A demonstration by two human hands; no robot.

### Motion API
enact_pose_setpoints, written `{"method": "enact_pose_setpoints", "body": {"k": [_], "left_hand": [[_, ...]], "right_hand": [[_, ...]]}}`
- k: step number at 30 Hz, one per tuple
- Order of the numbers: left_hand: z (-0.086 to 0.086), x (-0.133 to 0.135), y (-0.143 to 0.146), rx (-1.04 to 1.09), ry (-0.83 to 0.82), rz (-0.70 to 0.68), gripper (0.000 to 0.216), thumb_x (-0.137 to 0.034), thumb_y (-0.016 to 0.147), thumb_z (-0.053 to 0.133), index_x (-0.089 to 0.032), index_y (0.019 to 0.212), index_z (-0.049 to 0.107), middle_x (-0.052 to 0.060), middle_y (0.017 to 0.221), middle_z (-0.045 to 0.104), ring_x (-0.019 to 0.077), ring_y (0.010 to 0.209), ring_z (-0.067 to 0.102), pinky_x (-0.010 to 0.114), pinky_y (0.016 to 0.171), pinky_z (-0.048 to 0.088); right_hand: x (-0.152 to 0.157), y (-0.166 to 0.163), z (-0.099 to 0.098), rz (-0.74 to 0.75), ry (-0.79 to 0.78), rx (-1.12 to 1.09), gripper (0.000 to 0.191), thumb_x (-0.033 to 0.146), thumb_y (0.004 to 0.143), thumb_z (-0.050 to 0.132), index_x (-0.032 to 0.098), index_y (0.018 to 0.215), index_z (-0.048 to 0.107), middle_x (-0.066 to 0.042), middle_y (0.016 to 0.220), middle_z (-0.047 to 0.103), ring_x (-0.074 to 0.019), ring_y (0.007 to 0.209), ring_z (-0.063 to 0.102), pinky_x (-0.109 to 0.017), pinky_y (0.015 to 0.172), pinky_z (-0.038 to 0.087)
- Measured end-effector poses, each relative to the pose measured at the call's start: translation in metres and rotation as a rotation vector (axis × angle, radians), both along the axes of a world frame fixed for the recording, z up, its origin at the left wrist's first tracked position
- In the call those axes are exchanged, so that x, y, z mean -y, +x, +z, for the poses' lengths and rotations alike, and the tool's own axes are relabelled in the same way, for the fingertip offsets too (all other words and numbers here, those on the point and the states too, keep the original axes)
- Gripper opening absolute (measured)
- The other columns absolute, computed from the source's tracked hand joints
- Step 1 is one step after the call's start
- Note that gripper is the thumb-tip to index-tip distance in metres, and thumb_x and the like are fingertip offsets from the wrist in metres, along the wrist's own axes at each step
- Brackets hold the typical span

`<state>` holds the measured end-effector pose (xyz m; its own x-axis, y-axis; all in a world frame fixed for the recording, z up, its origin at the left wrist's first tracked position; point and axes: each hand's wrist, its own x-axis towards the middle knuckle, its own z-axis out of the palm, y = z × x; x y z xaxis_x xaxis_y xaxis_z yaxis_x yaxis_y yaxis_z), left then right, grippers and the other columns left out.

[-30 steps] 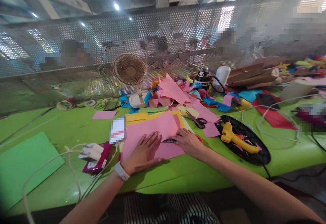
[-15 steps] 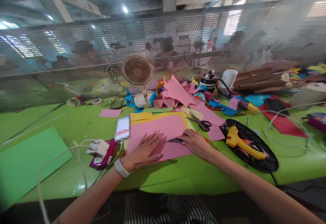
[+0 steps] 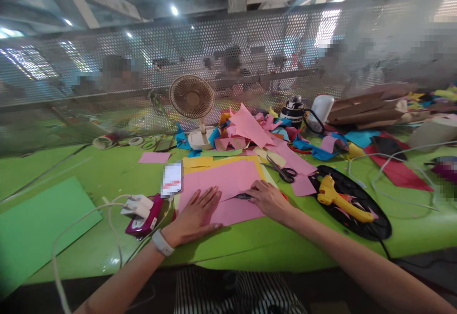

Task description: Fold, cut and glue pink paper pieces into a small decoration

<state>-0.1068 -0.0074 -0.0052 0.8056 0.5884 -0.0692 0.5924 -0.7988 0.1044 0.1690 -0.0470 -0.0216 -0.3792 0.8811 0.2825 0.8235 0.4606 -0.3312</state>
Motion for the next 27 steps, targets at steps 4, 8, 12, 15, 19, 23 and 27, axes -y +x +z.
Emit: {"method": "enact_pose_setpoints", "body": {"k": [4,8,12,15,19,23,27], "left_hand": [[-0.002,-0.001,-0.001,-0.006,0.01,-0.012,0.078,-0.069,0.083,0.021,-0.025,0.144,0.001,0.005,0.15,0.005,0.0255,0.137,0.003,0.046,0.11,0.002],[-0.002,-0.001,-0.001,-0.002,0.019,-0.017,0.079,-0.069,0.082,0.022,-0.024,0.144,0.001,0.005,0.15,0.005,0.0247,0.137,0.003,0.046,0.11,0.002],[-0.002,-0.001,-0.001,-0.002,0.022,-0.013,0.079,-0.069,0.083,0.022,-0.024,0.144,0.001,0.004,0.15,0.005,0.0243,0.137,0.003,0.045,0.11,0.002],[-0.002,-0.001,-0.001,-0.003,0.018,-0.013,0.078,-0.069,0.083,0.022,-0.024,0.144,0.001,0.004,0.15,0.005,0.0245,0.137,0.003,0.045,0.11,0.002],[-0.002,0.0,-0.001,-0.002,0.013,-0.013,0.079,-0.069,0.082,0.022,-0.024,0.144,0.002,0.005,0.15,0.005,0.0244,0.137,0.003,0.045,0.11,0.002],[-0.001,0.0,-0.001,0.001,0.01,-0.01,0.079,-0.069,0.082,0.023,-0.023,0.144,0.002,0.006,0.15,0.005,0.0244,0.137,0.003,0.045,0.11,0.002],[-0.002,-0.001,-0.001,0.005,0.013,-0.014,0.079,-0.069,0.082,0.023,-0.023,0.144,0.002,0.006,0.15,0.005,0.0244,0.137,0.003,0.045,0.11,0.002]], "right_hand": [[0.005,0.004,0.0,-0.009,-0.02,-0.013,0.027,0.023,0.088,0.046,0.023,0.11,0.062,-0.008,0.096,0.055,-0.0203,0.091,0.053,-0.037,0.082,0.046],[0.004,0.003,0.0,-0.021,-0.028,-0.014,0.027,0.025,0.089,0.045,0.025,0.11,0.062,-0.008,0.095,0.056,-0.02,0.091,0.054,-0.037,0.083,0.046],[0.0,0.0,0.0,0.006,-0.011,0.002,0.027,0.023,0.088,0.047,0.023,0.11,0.062,-0.008,0.095,0.055,-0.0202,0.091,0.053,-0.036,0.082,0.045],[0.0,0.0,0.0,0.01,-0.003,0.01,0.027,0.023,0.088,0.047,0.023,0.111,0.061,-0.008,0.095,0.054,-0.0202,0.091,0.052,-0.036,0.081,0.045],[0.0,0.0,-0.004,0.001,0.02,0.016,0.027,0.022,0.087,0.048,0.024,0.111,0.061,-0.008,0.097,0.055,-0.0203,0.092,0.051,-0.036,0.08,0.045],[-0.002,0.0,-0.009,0.007,0.042,0.012,0.027,0.021,0.087,0.049,0.023,0.111,0.062,-0.008,0.096,0.055,-0.0204,0.092,0.051,-0.036,0.081,0.045],[-0.001,0.002,-0.01,0.022,0.023,-0.02,0.028,0.023,0.087,0.049,0.023,0.112,0.061,-0.008,0.097,0.055,-0.0203,0.091,0.052,-0.035,0.08,0.046]]}}
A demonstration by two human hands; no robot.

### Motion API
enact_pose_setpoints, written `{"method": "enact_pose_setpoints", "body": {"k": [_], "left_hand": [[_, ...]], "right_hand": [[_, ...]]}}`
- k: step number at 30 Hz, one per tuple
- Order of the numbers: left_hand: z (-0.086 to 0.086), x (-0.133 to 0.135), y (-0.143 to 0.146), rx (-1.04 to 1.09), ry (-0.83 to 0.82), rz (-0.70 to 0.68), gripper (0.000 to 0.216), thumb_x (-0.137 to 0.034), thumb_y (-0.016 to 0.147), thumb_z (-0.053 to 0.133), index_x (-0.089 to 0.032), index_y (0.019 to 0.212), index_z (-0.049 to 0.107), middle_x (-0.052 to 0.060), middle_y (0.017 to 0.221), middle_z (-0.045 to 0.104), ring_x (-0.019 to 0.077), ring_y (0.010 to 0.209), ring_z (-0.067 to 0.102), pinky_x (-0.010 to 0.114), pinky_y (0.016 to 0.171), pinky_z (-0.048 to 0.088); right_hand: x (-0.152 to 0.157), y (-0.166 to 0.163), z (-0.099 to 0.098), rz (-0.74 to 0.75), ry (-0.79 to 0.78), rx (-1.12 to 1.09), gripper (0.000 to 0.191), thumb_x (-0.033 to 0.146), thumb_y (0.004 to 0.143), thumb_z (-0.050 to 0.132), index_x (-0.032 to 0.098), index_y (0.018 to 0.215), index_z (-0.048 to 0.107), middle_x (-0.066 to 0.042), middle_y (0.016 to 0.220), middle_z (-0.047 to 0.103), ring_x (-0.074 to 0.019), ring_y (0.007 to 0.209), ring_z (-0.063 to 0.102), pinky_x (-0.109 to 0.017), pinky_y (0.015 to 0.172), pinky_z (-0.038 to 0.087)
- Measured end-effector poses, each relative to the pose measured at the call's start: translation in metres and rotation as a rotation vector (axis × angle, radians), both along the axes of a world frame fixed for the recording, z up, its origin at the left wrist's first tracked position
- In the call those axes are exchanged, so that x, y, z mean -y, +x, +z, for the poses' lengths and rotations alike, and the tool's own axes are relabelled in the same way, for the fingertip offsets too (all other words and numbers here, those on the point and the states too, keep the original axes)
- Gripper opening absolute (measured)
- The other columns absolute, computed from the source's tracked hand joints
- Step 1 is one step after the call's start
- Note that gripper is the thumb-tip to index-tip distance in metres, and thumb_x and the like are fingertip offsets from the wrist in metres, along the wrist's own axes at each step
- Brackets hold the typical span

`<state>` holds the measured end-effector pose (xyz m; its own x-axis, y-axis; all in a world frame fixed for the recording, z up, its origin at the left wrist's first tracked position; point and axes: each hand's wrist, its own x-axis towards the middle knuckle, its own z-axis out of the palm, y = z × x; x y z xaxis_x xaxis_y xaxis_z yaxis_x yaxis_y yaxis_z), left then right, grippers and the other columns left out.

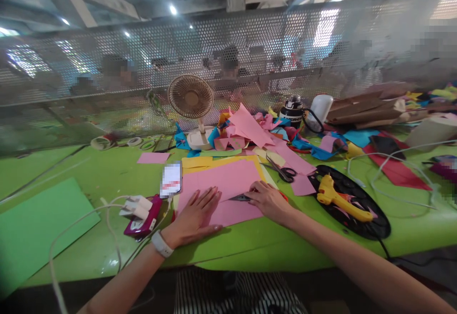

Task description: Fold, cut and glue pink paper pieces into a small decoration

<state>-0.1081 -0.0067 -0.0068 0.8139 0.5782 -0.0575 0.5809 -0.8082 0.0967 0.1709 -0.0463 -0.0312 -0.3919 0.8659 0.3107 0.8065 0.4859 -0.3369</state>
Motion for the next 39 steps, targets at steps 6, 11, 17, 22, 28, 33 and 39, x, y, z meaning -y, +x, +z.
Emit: {"method": "enact_pose_setpoints", "body": {"k": [6,11,17,22,28,33,39], "left_hand": [[-0.001,0.0,0.0,-0.004,0.002,-0.006,0.08,-0.069,0.082,0.023,-0.022,0.144,0.003,0.008,0.15,0.005,0.0248,0.137,0.003,0.045,0.109,0.002],[-0.003,-0.002,-0.001,0.017,-0.021,0.006,0.077,-0.067,0.084,0.024,-0.023,0.144,0.004,0.007,0.15,0.005,0.0237,0.137,0.005,0.044,0.11,0.003],[0.004,-0.007,-0.002,0.082,-0.103,0.01,0.065,-0.06,0.087,0.028,-0.025,0.141,0.02,0.005,0.149,0.018,0.0222,0.135,0.017,0.043,0.109,0.012],[0.019,-0.023,0.007,0.298,-0.114,0.207,0.049,-0.058,0.084,0.04,-0.018,0.104,0.061,0.011,0.11,0.061,0.0224,0.1,0.057,0.035,0.086,0.042],[0.022,-0.043,0.027,0.252,-0.755,0.491,0.057,-0.07,0.067,0.051,-0.013,0.063,0.059,0.004,0.051,0.061,0.015,0.045,0.057,0.026,0.048,0.044],[0.016,-0.05,0.039,0.171,-0.887,0.563,0.059,-0.07,0.057,0.06,-0.011,0.051,0.06,0.005,0.044,0.057,0.0127,0.039,0.052,0.025,0.044,0.042],[0.01,-0.05,0.037,0.161,-0.913,0.607,0.059,-0.07,0.05,0.064,-0.012,0.054,0.064,0.002,0.042,0.054,0.0109,0.038,0.047,0.022,0.039,0.035]], "right_hand": [[0.018,0.01,0.009,0.023,-0.087,-0.012,0.027,0.025,0.088,0.048,0.026,0.11,0.063,-0.007,0.099,0.056,-0.0195,0.093,0.053,-0.033,0.083,0.044],[0.035,0.037,0.014,0.013,-0.164,0.023,0.028,0.027,0.087,0.047,0.027,0.111,0.062,-0.006,0.101,0.057,-0.0194,0.095,0.054,-0.033,0.084,0.043],[0.011,0.035,0.033,-0.119,-0.17,0.042,0.024,0.035,0.081,0.05,0.019,0.089,0.065,-0.007,0.092,0.063,-0.0207,0.087,0.058,-0.032,0.078,0.043],[-0.047,-0.011,0.044,0.036,-0.603,-0.015,0.03,0.043,0.078,0.054,0.016,0.067,0.061,-0.004,0.066,0.066,-0.0154,0.061,0.06,-0.023,0.055,0.04],[-0.088,-0.034,0.029,0.098,-1.039,-0.021,0.037,0.048,0.068,0.063,0.014,0.055,0.056,-0.001,0.045,0.059,-0.0115,0.042,0.055,-0.021,0.043,0.034],[-0.095,-0.033,0.02,0.094,-1.08,-0.031,0.041,0.052,0.062,0.068,0.014,0.053,0.056,0.002,0.041,0.057,-0.0093,0.04,0.052,-0.02,0.041,0.03],[-0.095,-0.032,0.019,0.097,-1.093,-0.049,0.046,0.058,0.056,0.07,0.014,0.053,0.055,0.003,0.041,0.057,-0.0094,0.041,0.053,-0.02,0.039,0.029]]}}
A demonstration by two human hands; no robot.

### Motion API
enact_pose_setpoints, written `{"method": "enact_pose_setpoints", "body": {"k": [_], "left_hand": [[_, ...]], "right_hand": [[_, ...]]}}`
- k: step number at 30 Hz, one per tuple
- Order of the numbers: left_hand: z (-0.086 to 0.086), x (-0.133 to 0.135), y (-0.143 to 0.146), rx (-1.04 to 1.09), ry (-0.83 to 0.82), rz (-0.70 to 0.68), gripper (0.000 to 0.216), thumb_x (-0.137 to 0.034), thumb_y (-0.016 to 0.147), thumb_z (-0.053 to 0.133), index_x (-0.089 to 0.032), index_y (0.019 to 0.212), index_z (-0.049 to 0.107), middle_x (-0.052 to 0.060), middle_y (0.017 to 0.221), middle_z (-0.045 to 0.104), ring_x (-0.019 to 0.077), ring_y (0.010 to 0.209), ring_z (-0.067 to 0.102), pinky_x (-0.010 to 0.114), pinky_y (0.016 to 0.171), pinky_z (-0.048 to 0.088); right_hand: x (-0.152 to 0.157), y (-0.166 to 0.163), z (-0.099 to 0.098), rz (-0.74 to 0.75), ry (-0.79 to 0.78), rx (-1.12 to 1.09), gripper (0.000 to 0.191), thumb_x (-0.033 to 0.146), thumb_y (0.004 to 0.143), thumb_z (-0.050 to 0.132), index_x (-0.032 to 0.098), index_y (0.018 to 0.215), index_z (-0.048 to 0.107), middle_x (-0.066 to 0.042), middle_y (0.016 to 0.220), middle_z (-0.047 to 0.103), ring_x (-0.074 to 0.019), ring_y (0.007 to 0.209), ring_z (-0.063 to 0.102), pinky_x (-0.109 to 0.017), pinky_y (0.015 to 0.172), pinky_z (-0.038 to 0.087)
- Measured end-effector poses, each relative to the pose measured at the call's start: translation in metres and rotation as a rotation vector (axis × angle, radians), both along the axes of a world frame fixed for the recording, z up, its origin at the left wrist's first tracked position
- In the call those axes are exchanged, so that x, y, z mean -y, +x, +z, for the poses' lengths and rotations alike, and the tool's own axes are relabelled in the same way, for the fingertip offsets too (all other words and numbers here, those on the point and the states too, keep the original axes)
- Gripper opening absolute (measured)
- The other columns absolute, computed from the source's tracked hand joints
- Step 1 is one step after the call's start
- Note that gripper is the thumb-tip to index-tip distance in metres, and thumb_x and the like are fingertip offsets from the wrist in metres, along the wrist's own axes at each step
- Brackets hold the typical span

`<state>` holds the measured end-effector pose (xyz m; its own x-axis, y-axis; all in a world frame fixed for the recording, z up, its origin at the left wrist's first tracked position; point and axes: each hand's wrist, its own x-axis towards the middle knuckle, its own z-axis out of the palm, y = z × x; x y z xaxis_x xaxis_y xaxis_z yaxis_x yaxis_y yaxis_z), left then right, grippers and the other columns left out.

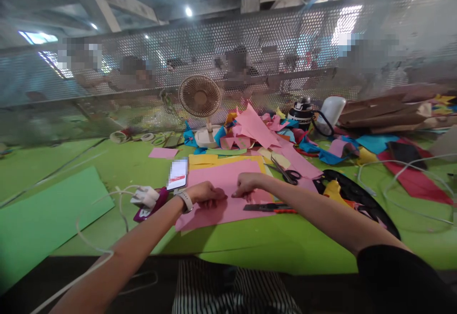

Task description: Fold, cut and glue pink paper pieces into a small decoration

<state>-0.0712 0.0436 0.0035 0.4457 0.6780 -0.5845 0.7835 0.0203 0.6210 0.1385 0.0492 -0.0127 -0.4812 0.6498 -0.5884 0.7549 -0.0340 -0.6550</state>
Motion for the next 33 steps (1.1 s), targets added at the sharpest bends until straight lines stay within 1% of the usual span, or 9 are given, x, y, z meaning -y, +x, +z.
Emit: {"method": "enact_pose_setpoints", "body": {"k": [8,13,18,21,24,26,29,31,33], "left_hand": [[0.001,0.002,-0.013,-0.045,-0.004,-0.013,0.057,-0.07,0.051,0.064,-0.013,0.055,0.064,0.001,0.041,0.053,0.0107,0.037,0.045,0.023,0.039,0.033],[0.008,0.006,-0.039,-0.085,-0.021,0.006,0.055,-0.069,0.054,0.063,-0.014,0.054,0.065,0.0,0.041,0.053,0.0084,0.034,0.041,0.022,0.038,0.031],[0.013,0.011,-0.064,-0.061,0.002,0.024,0.05,-0.062,0.059,0.065,-0.013,0.049,0.063,0.002,0.039,0.052,0.0082,0.035,0.043,0.02,0.038,0.029],[0.014,0.016,-0.066,-0.032,0.024,0.089,0.048,-0.058,0.064,0.063,-0.013,0.05,0.062,0.001,0.038,0.052,0.0082,0.034,0.043,0.02,0.039,0.032],[0.014,0.024,-0.056,0.04,0.176,0.225,0.048,-0.059,0.072,0.053,-0.014,0.057,0.06,0.001,0.041,0.054,0.0111,0.036,0.049,0.022,0.042,0.039],[0.013,0.03,-0.048,0.121,0.396,0.241,0.049,-0.058,0.08,0.042,-0.015,0.068,0.06,0.003,0.053,0.061,0.0141,0.047,0.058,0.024,0.049,0.045],[0.008,0.033,-0.039,0.145,0.74,0.104,0.045,-0.053,0.087,0.035,-0.017,0.092,0.062,0.007,0.09,0.068,0.0184,0.082,0.064,0.029,0.075,0.049],[0.002,0.032,-0.038,0.118,0.882,-0.051,0.045,-0.049,0.089,0.034,-0.019,0.115,0.055,0.008,0.121,0.057,0.0202,0.111,0.053,0.033,0.095,0.04],[-0.008,0.029,-0.037,0.032,0.954,-0.194,0.052,-0.049,0.09,0.034,-0.02,0.133,0.039,0.007,0.141,0.037,0.0212,0.129,0.032,0.038,0.106,0.027]], "right_hand": [[0.002,0.001,0.002,0.013,0.01,-0.011,0.045,0.056,0.06,0.068,0.014,0.052,0.055,0.002,0.041,0.057,-0.0091,0.038,0.051,-0.02,0.038,0.029],[0.005,0.002,0.006,0.016,0.018,-0.023,0.04,0.051,0.063,0.067,0.013,0.053,0.058,0.001,0.041,0.058,-0.0085,0.039,0.051,-0.019,0.04,0.03],[0.005,0.003,0.002,0.019,0.013,-0.032,0.042,0.052,0.063,0.067,0.013,0.053,0.057,0.0,0.042,0.058,-0.0094,0.04,0.053,-0.019,0.039,0.031],[0.007,0.001,0.002,0.009,0.033,-0.05,0.044,0.055,0.063,0.066,0.014,0.054,0.055,0.0,0.043,0.058,-0.0103,0.04,0.054,-0.019,0.041,0.033],[0.018,0.007,0.014,-0.022,0.094,-0.1,0.045,0.059,0.067,0.061,0.015,0.059,0.054,-0.001,0.051,0.061,-0.0111,0.044,0.056,-0.021,0.046,0.039],[0.035,0.021,0.027,-0.037,0.23,-0.145,0.045,0.059,0.073,0.055,0.015,0.066,0.056,-0.002,0.06,0.064,-0.0123,0.051,0.059,-0.022,0.051,0.042],[0.074,0.055,0.04,-0.057,0.59,-0.021,0.04,0.057,0.074,0.055,0.017,0.076,0.06,-0.004,0.072,0.065,-0.0166,0.066,0.06,-0.025,0.06,0.042],[0.101,0.079,0.039,-0.039,0.717,0.119,0.038,0.054,0.07,0.061,0.02,0.087,0.063,-0.006,0.089,0.064,-0.0214,0.081,0.058,-0.031,0.071,0.043],[0.123,0.098,0.031,-0.024,0.751,0.199,0.041,0.052,0.07,0.063,0.021,0.098,0.062,-0.008,0.098,0.061,-0.0255,0.091,0.055,-0.036,0.079,0.041]]}}
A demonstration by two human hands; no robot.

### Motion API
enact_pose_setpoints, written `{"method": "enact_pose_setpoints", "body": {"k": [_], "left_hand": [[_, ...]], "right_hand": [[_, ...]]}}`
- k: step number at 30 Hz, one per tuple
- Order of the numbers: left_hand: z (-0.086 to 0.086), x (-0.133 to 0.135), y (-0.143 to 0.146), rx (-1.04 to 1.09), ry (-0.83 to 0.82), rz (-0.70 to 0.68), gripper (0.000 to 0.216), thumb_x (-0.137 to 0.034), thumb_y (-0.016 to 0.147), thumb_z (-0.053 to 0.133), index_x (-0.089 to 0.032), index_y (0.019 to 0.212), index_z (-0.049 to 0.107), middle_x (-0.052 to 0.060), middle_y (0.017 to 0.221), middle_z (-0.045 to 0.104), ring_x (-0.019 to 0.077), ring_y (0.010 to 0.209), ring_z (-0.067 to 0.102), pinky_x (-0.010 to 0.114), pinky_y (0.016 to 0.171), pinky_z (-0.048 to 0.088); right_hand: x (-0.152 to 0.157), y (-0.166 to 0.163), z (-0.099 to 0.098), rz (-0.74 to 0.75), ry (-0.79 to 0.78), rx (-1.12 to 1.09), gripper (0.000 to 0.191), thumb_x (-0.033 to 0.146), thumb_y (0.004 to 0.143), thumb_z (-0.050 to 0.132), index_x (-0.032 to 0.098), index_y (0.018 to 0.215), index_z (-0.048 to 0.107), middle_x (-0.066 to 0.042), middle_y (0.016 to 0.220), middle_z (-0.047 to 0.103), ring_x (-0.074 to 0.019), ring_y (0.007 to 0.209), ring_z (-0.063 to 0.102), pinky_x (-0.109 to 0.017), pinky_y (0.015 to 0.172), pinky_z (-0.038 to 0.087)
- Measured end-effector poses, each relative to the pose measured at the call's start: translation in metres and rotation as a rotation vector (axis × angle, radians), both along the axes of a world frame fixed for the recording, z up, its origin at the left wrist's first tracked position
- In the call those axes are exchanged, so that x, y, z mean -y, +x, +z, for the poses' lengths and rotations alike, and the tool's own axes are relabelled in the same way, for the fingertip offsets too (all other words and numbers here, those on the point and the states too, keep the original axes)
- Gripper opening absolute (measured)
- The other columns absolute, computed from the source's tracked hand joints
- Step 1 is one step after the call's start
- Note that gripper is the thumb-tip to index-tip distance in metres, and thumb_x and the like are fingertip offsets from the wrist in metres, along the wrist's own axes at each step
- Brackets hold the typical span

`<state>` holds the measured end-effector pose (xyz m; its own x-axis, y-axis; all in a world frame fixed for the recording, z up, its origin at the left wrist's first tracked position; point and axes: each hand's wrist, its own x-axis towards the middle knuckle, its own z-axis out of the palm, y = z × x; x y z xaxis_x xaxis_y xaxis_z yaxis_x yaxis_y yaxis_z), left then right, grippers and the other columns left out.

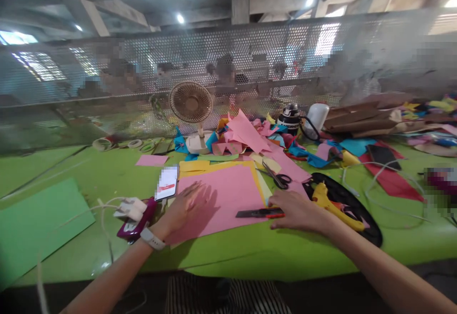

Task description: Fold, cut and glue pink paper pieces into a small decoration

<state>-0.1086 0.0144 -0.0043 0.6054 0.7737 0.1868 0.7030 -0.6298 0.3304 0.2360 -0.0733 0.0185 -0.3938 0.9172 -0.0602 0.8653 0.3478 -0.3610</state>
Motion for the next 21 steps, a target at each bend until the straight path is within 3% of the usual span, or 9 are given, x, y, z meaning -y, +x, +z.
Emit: {"method": "enact_pose_setpoints", "body": {"k": [2,5,13,21], "left_hand": [[-0.011,-0.003,0.0,-0.121,0.05,-0.034,0.059,-0.052,0.09,0.032,-0.022,0.14,0.028,0.005,0.147,0.023,0.0225,0.135,0.018,0.042,0.109,0.019],[-0.024,-0.005,0.0,-0.208,0.077,-0.075,0.061,-0.054,0.09,0.028,-0.022,0.142,0.021,0.005,0.148,0.018,0.022,0.136,0.015,0.042,0.11,0.014],[-0.029,-0.007,-0.001,-0.233,0.117,-0.079,0.059,-0.054,0.09,0.026,-0.023,0.141,0.026,0.006,0.148,0.02,0.0229,0.135,0.018,0.043,0.109,0.016],[-0.03,-0.007,-0.001,-0.229,0.129,-0.071,0.059,-0.054,0.09,0.027,-0.023,0.14,0.026,0.006,0.147,0.022,0.023,0.135,0.019,0.043,0.109,0.017]], "right_hand": [[0.012,0.009,-0.01,-0.017,0.005,0.001,0.032,0.044,0.077,0.058,0.022,0.101,0.061,-0.008,0.099,0.059,-0.0251,0.095,0.053,-0.037,0.083,0.04],[0.014,0.012,-0.019,-0.028,-0.014,-0.051,0.023,0.035,0.082,0.052,0.022,0.099,0.06,-0.008,0.097,0.059,-0.023,0.095,0.053,-0.036,0.084,0.041],[0.015,0.016,-0.015,-0.057,-0.016,-0.099,0.017,0.031,0.082,0.05,0.022,0.096,0.055,-0.006,0.099,0.055,-0.0211,0.095,0.053,-0.034,0.084,0.043],[0.011,0.026,-0.039,-0.307,0.193,-0.034,0.023,0.025,0.084,0.045,0.021,0.104,0.054,-0.01,0.103,0.057,-0.0246,0.099,0.055,-0.038,0.086,0.044]]}}
